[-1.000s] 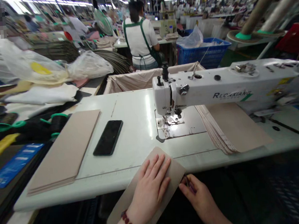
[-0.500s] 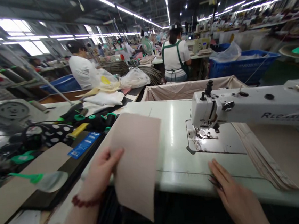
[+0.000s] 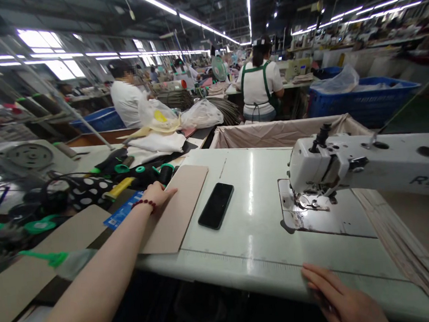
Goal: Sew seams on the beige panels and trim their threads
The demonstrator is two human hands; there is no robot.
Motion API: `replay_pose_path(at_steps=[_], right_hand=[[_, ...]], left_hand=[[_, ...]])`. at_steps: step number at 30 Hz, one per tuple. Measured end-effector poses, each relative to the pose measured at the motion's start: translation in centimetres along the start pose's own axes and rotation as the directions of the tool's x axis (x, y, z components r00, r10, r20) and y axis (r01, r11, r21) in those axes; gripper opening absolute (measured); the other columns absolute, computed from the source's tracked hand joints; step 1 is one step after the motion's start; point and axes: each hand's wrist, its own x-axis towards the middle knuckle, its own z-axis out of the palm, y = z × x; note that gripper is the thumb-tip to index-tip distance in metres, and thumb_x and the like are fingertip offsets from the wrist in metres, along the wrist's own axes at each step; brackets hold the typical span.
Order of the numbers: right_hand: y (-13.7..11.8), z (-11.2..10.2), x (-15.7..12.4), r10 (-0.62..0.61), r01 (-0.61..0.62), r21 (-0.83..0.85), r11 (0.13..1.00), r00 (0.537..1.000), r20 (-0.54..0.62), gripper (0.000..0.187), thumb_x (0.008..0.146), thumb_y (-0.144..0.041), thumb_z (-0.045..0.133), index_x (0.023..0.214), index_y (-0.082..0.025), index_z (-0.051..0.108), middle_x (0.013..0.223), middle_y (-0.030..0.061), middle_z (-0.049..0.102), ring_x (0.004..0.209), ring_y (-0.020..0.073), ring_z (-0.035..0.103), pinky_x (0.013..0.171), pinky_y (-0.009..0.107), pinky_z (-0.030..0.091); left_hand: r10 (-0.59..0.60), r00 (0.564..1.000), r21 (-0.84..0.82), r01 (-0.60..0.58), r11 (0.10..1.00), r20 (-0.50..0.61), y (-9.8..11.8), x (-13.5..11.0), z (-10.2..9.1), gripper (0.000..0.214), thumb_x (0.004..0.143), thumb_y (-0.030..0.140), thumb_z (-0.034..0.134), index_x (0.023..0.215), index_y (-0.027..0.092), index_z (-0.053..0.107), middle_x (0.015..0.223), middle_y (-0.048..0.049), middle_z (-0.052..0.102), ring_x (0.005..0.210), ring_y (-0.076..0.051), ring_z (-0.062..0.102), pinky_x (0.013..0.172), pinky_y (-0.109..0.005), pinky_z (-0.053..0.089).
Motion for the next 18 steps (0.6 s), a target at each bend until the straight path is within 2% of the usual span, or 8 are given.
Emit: replay_pose_path(at_steps=[2, 4, 6, 7, 10, 14, 16, 18], right_hand=[[0.2, 0.3, 0.4, 0.056, -0.057, 0.010, 0.998, 0.998, 0.033, 0.051, 0.083, -0.013, 0.046, 0.133, -0.026, 0.050, 0.135, 0.0062, 0.056, 0.092, 0.0194, 0.070, 0.069, 0.023, 0.058], [-0.2, 0.7, 1.2, 0.086, -0.089, 0.029, 0.996, 0.994, 0.072, 0.056, 0.082, -0.011, 0.043, 0.135, -0.026, 0.047, 0.137, 0.0055, 0.053, 0.099, 0.0189, 0.067, 0.075, 0.024, 0.058], [-0.9, 1.2, 2.6, 0.088, -0.094, 0.046, 0.995, 0.989, 0.116, 0.061, 0.079, -0.008, 0.042, 0.136, -0.027, 0.044, 0.139, 0.0044, 0.051, 0.104, 0.0186, 0.065, 0.080, 0.026, 0.056], [-1.4, 1.4, 3.4, 0.086, -0.093, 0.051, 0.994, 0.987, 0.136, 0.063, 0.078, -0.007, 0.041, 0.137, -0.028, 0.044, 0.140, 0.0038, 0.050, 0.105, 0.0188, 0.064, 0.081, 0.027, 0.056], [-2.4, 1.8, 5.7, 0.094, -0.107, 0.068, 0.992, 0.981, 0.171, 0.063, 0.075, -0.005, 0.041, 0.133, -0.029, 0.047, 0.139, 0.0027, 0.050, 0.099, 0.0194, 0.066, 0.080, 0.030, 0.056], [-2.5, 1.8, 7.0, 0.131, -0.154, 0.177, 0.972, 0.982, 0.134, 0.048, 0.080, -0.008, 0.041, 0.121, -0.030, 0.055, 0.128, 0.0013, 0.058, 0.094, 0.0175, 0.066, 0.078, 0.028, 0.054], [-2.3, 1.7, 7.0, 0.134, -0.154, 0.246, 0.957, 0.986, 0.096, 0.041, 0.081, -0.010, 0.043, 0.115, -0.028, 0.057, 0.121, 0.0016, 0.060, 0.098, 0.0171, 0.064, 0.081, 0.027, 0.052], [-2.2, 1.7, 6.8, 0.133, -0.148, 0.285, 0.947, 0.989, 0.071, 0.035, 0.082, -0.011, 0.044, 0.110, -0.027, 0.059, 0.117, 0.0028, 0.062, 0.097, 0.0172, 0.064, 0.081, 0.026, 0.051]], left_hand=[[-0.030, 0.999, 0.061, 0.028, 0.998, 0.024, -0.6, 0.3, 0.6, 0.051, 0.087, 0.051, 0.059, 0.118, 0.011, 0.057, 0.119, -0.0143, 0.059, 0.105, -0.027, 0.059, 0.088, -0.045, 0.047], [-0.033, 0.998, 0.096, 0.027, 0.995, 0.055, -0.9, 0.4, 1.1, 0.079, 0.072, 0.067, 0.062, 0.123, 0.007, 0.055, 0.122, -0.0215, 0.057, 0.111, -0.036, 0.056, 0.091, -0.044, 0.043], [-0.013, 0.999, 0.126, 0.006, 0.992, 0.053, -0.8, 0.1, 1.7, 0.102, 0.061, 0.075, 0.064, 0.132, 0.004, 0.048, 0.129, -0.0270, 0.051, 0.117, -0.042, 0.050, 0.093, -0.044, 0.040], [-0.002, 0.999, 0.139, -0.005, 0.990, 0.045, -0.6, -0.1, 2.0, 0.108, 0.059, 0.076, 0.063, 0.138, 0.005, 0.042, 0.132, -0.0277, 0.048, 0.119, -0.044, 0.048, 0.094, -0.044, 0.039], [0.024, 1.000, 0.165, -0.025, 0.986, 0.010, 0.2, -1.0, 2.1, 0.111, 0.061, 0.074, 0.060, 0.144, 0.006, 0.032, 0.134, -0.0297, 0.045, 0.121, -0.046, 0.046, 0.095, -0.048, 0.036], [0.102, 0.993, 0.169, -0.090, 0.982, -0.064, 2.6, -3.5, 1.8, 0.104, 0.070, 0.067, 0.057, 0.145, 0.002, 0.026, 0.139, -0.0325, 0.037, 0.126, -0.048, 0.037, 0.098, -0.052, 0.030], [0.206, 0.974, 0.157, -0.191, 0.969, -0.088, 4.6, -5.7, 2.4, 0.095, 0.078, 0.065, 0.050, 0.148, 0.006, 0.022, 0.146, -0.0269, 0.032, 0.133, -0.043, 0.030, 0.104, -0.048, 0.025], [0.327, 0.943, 0.132, -0.318, 0.939, -0.058, 6.9, -8.3, 3.8, 0.088, 0.081, 0.066, 0.046, 0.148, 0.012, 0.024, 0.144, -0.0193, 0.038, 0.132, -0.034, 0.035, 0.104, -0.038, 0.027]])
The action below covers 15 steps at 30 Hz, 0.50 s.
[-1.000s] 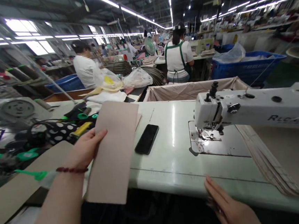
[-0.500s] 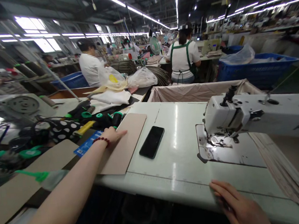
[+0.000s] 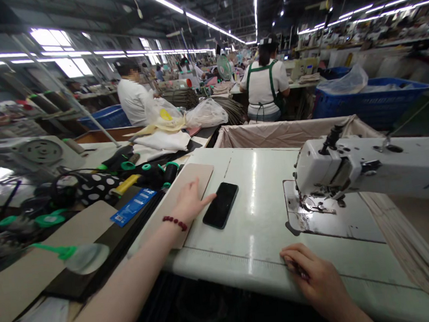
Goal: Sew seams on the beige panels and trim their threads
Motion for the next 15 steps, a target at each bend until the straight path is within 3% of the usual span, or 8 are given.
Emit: replay_pose_path(at_steps=[2, 6, 12, 15], right_hand=[[0.0, 0.0, -0.1, 0.000, 0.000, 0.012, 1.000, 1.000, -0.015, 0.031, 0.083, -0.012, 0.046, 0.107, -0.026, 0.059, 0.114, 0.0038, 0.062, 0.094, 0.0174, 0.063, 0.080, 0.026, 0.050], [-0.6, -0.2, -0.1, -0.002, 0.003, 0.041, 0.999, 0.999, -0.037, 0.026, 0.083, -0.013, 0.047, 0.101, -0.025, 0.061, 0.105, 0.0036, 0.063, 0.086, 0.0168, 0.062, 0.076, 0.025, 0.048], [-1.3, -0.7, 0.3, 0.077, -0.044, 0.250, 0.967, 0.989, -0.123, 0.014, 0.080, -0.016, 0.054, 0.086, -0.023, 0.065, 0.092, 0.0024, 0.063, 0.080, 0.0164, 0.060, 0.073, 0.026, 0.044], [-1.6, -1.3, 0.3, 0.149, -0.084, 0.339, 0.937, 0.974, -0.172, 0.017, 0.088, -0.028, 0.052, 0.089, -0.022, 0.067, 0.092, 0.0041, 0.066, 0.085, 0.0181, 0.062, 0.078, 0.028, 0.047]], left_hand=[[0.074, 0.997, -0.026, -0.074, 0.997, 0.013, 3.2, -1.7, 1.3, 0.087, 0.080, 0.065, 0.048, 0.147, 0.014, 0.026, 0.141, -0.0170, 0.043, 0.128, -0.032, 0.039, 0.102, -0.035, 0.029], [0.041, 0.999, -0.043, -0.041, 0.998, -0.011, 7.4, -3.2, 3.3, 0.081, 0.080, 0.051, 0.052, 0.145, 0.010, 0.029, 0.131, -0.0221, 0.049, 0.121, -0.038, 0.043, 0.097, -0.045, 0.031], [-0.040, 0.998, -0.086, 0.037, 0.996, -0.041, 9.2, -2.1, 2.6, 0.082, 0.076, 0.044, 0.054, 0.142, 0.001, 0.029, 0.125, -0.0304, 0.046, 0.117, -0.046, 0.040, 0.091, -0.059, 0.031], [-0.037, 0.999, -0.137, 0.032, 0.990, -0.034, 10.2, -2.9, 1.5, 0.085, 0.074, 0.044, 0.057, 0.141, -0.001, 0.029, 0.121, -0.0304, 0.047, 0.115, -0.047, 0.042, 0.089, -0.059, 0.034]])
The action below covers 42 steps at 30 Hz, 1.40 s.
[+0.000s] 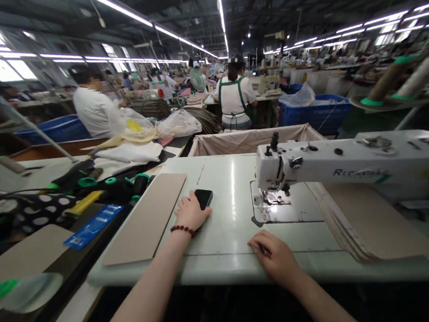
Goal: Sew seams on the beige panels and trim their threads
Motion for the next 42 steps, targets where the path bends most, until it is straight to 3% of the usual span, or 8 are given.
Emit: replay_pose_path(at_steps=[5, 9, 15, 19, 22, 28, 33, 42], right_hand=[[-1.4, -0.2, -1.1, 0.179, -0.151, 0.240, 0.959, 0.979, -0.101, 0.043, 0.097, -0.049, 0.038, 0.119, -0.021, 0.060, 0.094, 0.0064, 0.071, 0.084, 0.0194, 0.066, 0.074, 0.031, 0.052], [-1.7, 0.2, -2.8, 0.435, -0.314, 0.601, 0.735, 0.898, -0.064, 0.052, 0.082, -0.065, 0.055, 0.103, -0.018, 0.065, 0.065, 0.0015, 0.065, 0.046, 0.0137, 0.054, 0.043, 0.025, 0.043], [-0.3, -1.1, -6.0, 0.579, -0.409, 0.704, 0.580, 0.816, -0.003, 0.043, 0.081, -0.062, 0.060, 0.084, -0.019, 0.059, 0.047, -0.0088, 0.039, 0.035, 0.0057, 0.027, 0.032, 0.018, 0.024], [0.3, -1.7, -7.3, 0.603, -0.418, 0.719, 0.556, 0.798, -0.002, 0.039, 0.084, -0.058, 0.059, 0.081, -0.019, 0.054, 0.049, -0.0118, 0.027, 0.039, 0.0040, 0.016, 0.033, 0.015, 0.018], [0.2, -2.3, -7.5, 0.618, -0.439, 0.707, 0.554, 0.786, 0.003, 0.038, 0.084, -0.056, 0.060, 0.080, -0.019, 0.055, 0.049, -0.0107, 0.031, 0.039, 0.0048, 0.020, 0.033, 0.016, 0.020], [-1.5, -3.9, -8.1, 0.423, -0.395, 0.397, 0.829, 0.906, 0.017, 0.033, 0.086, -0.050, 0.060, 0.100, -0.020, 0.064, 0.088, 0.0032, 0.067, 0.084, 0.0210, 0.063, 0.078, 0.031, 0.052], [-2.6, -2.5, -9.8, 0.378, -0.400, 0.520, 0.755, 0.913, 0.155, 0.072, 0.078, -0.035, 0.072, 0.139, -0.026, 0.036, 0.137, 0.0070, 0.051, 0.124, 0.0241, 0.050, 0.105, 0.040, 0.039], [-3.2, -1.4, -9.8, 0.364, -0.369, 0.603, 0.707, 0.921, 0.136, 0.067, 0.081, -0.027, 0.070, 0.139, -0.029, 0.037, 0.140, 0.0054, 0.049, 0.128, 0.0227, 0.046, 0.110, 0.041, 0.033]], left_hand=[[0.144, 0.990, -0.149, -0.142, 0.979, 0.005, 4.1, -7.2, -0.3, 0.092, 0.079, 0.055, 0.055, 0.148, 0.005, 0.019, 0.120, -0.0184, 0.049, 0.117, -0.033, 0.045, 0.101, -0.041, 0.036], [0.256, 0.967, -0.536, -0.224, 0.814, -0.016, 7.8, -14.7, 0.8, 0.097, 0.074, 0.047, 0.069, 0.151, 0.016, 0.021, 0.121, -0.0148, 0.047, 0.118, -0.032, 0.044, 0.104, -0.041, 0.034], [0.339, 0.908, -0.951, 0.158, 0.267, 0.247, 9.1, -19.6, 0.8, 0.082, 0.075, 0.038, 0.076, 0.146, 0.031, 0.035, 0.135, -0.0103, 0.048, 0.123, -0.032, 0.046, 0.108, -0.044, 0.031], [0.442, 0.784, -0.802, 0.561, -0.203, 0.437, 9.3, -20.4, 1.2, 0.047, 0.096, 0.045, 0.046, 0.139, 0.027, 0.048, 0.140, -0.0068, 0.051, 0.130, -0.026, 0.045, 0.111, -0.040, 0.031], [0.491, 0.711, -0.613, 0.695, -0.377, 0.504, 9.9, -21.3, 1.7, 0.042, 0.097, 0.043, 0.045, 0.134, 0.024, 0.054, 0.139, -0.0049, 0.053, 0.134, -0.023, 0.041, 0.114, -0.036, 0.029], [0.482, 0.680, -0.486, 0.732, -0.477, 0.552, 10.1, -22.0, 1.4, 0.041, 0.096, 0.039, 0.050, 0.132, 0.019, 0.055, 0.136, -0.0068, 0.056, 0.133, -0.024, 0.042, 0.113, -0.037, 0.031], [0.420, 0.715, -0.518, 0.697, -0.496, 0.559, 9.7, -21.6, 1.1, 0.046, 0.096, 0.039, 0.051, 0.139, 0.025, 0.047, 0.137, -0.0054, 0.055, 0.131, -0.024, 0.045, 0.112, -0.038, 0.035], [0.414, 0.714, -0.526, 0.698, -0.486, 0.564, 9.4, -21.7, 0.4, 0.046, 0.097, 0.039, 0.048, 0.142, 0.027, 0.044, 0.137, -0.0051, 0.055, 0.128, -0.024, 0.049, 0.110, -0.038, 0.035]])
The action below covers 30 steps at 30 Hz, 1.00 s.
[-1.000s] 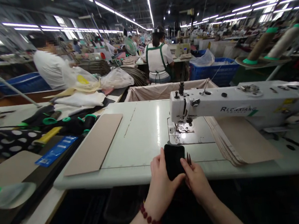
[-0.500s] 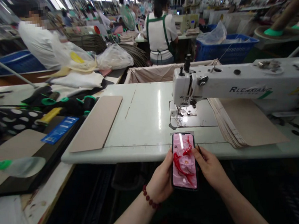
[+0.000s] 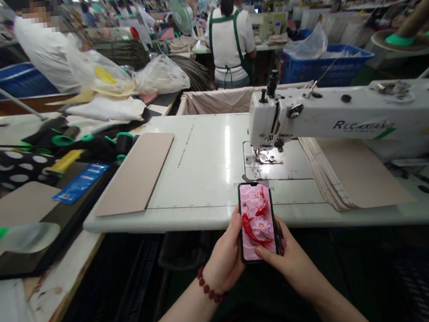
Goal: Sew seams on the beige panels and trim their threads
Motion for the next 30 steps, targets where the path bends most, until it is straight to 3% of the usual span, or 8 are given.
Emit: replay_pose_path(at_steps=[5, 9, 11, 13, 16, 20, 23, 30], right_hand=[[-0.3, -0.1, -0.1, 0.026, -0.027, 0.019, 0.999, 0.999, 0.024, 0.069, 0.079, -0.031, 0.072, 0.138, -0.029, 0.037, 0.136, 0.0051, 0.052, 0.122, 0.0228, 0.051, 0.106, 0.039, 0.039], [-0.3, -1.1, -0.4, 0.040, -0.054, -0.145, 0.988, 0.994, -0.102, 0.062, 0.085, -0.038, 0.064, 0.139, -0.029, 0.035, 0.126, 0.0063, 0.056, 0.084, 0.0166, 0.064, 0.080, 0.033, 0.054], [-0.5, -1.7, -0.7, -0.057, -0.013, -0.316, 0.949, 0.975, -0.213, 0.054, 0.089, -0.039, 0.058, 0.138, -0.029, 0.038, 0.120, 0.0061, 0.057, 0.060, 0.0093, 0.055, 0.060, 0.027, 0.051], [-0.7, -2.3, -1.0, -0.242, 0.090, -0.498, 0.862, 0.937, -0.250, 0.044, 0.092, -0.036, 0.054, 0.133, -0.026, 0.045, 0.109, 0.0051, 0.058, 0.055, 0.0080, 0.047, 0.052, 0.024, 0.045], [-1.0, -3.2, -1.5, -0.454, 0.274, -0.676, 0.684, 0.885, -0.100, 0.033, 0.093, -0.026, 0.051, 0.126, -0.025, 0.055, 0.089, 0.0025, 0.056, 0.062, 0.0117, 0.050, 0.056, 0.025, 0.043], [-1.0, -4.0, -1.7, -0.463, 0.404, -0.742, 0.535, 0.875, 0.142, 0.038, 0.093, -0.018, 0.049, 0.129, -0.028, 0.053, 0.082, 0.0011, 0.056, 0.063, 0.0127, 0.052, 0.058, 0.027, 0.041], [-0.8, -4.2, -1.6, -0.421, 0.409, -0.762, 0.502, 0.885, 0.198, 0.041, 0.093, -0.019, 0.047, 0.133, -0.029, 0.050, 0.087, 0.0023, 0.059, 0.066, 0.0139, 0.054, 0.062, 0.028, 0.042], [-1.4, -3.9, -1.4, -0.277, 0.379, -0.767, 0.518, 0.922, 0.269, 0.045, 0.093, -0.019, 0.046, 0.137, -0.027, 0.046, 0.089, 0.0024, 0.062, 0.074, 0.0155, 0.057, 0.065, 0.027, 0.039]], left_hand=[[0.005, 1.000, 0.007, -0.005, 1.000, 0.002, 0.2, -0.3, -0.3, 0.046, 0.098, 0.040, 0.046, 0.141, 0.025, 0.044, 0.135, -0.0068, 0.056, 0.127, -0.025, 0.050, 0.108, -0.040, 0.037], [-0.036, 0.999, 0.014, 0.036, 0.999, 0.020, 0.3, -0.6, -0.1, 0.047, 0.098, 0.042, 0.045, 0.142, 0.025, 0.043, 0.133, -0.0077, 0.058, 0.124, -0.027, 0.052, 0.107, -0.043, 0.038], [-0.037, 0.999, 0.020, 0.036, 0.999, 0.018, 0.4, -0.7, 0.1, 0.047, 0.098, 0.042, 0.045, 0.142, 0.025, 0.044, 0.133, -0.0076, 0.058, 0.125, -0.027, 0.051, 0.107, -0.043, 0.038], [-0.041, 0.999, 0.017, 0.040, 0.999, 0.015, 0.4, -0.8, 0.2, 0.047, 0.098, 0.043, 0.045, 0.141, 0.024, 0.044, 0.133, -0.0080, 0.057, 0.126, -0.027, 0.050, 0.107, -0.043, 0.037], [-0.046, 0.999, -0.003, 0.046, 0.999, 0.013, 0.3, -1.0, 0.2, 0.048, 0.098, 0.042, 0.045, 0.141, 0.021, 0.045, 0.135, -0.0089, 0.056, 0.127, -0.028, 0.049, 0.109, -0.043, 0.034], [-0.018, 1.000, -0.024, 0.018, 1.000, 0.010, 0.2, -1.1, 0.1, 0.046, 0.099, 0.039, 0.045, 0.142, 0.022, 0.044, 0.138, -0.0077, 0.053, 0.129, -0.025, 0.046, 0.111, -0.040, 0.031], [-0.052, 0.998, -0.028, 0.053, 0.998, 0.018, 0.1, -1.1, 0.1, 0.049, 0.098, 0.042, 0.045, 0.143, 0.021, 0.043, 0.136, -0.0088, 0.055, 0.129, -0.027, 0.046, 0.111, -0.042, 0.031], [-0.059, 0.998, -0.039, 0.060, 0.997, 0.006, -0.1, -1.1, -0.2, 0.048, 0.099, 0.041, 0.045, 0.143, 0.023, 0.043, 0.137, -0.0073, 0.055, 0.131, -0.026, 0.044, 0.110, -0.040, 0.033]])
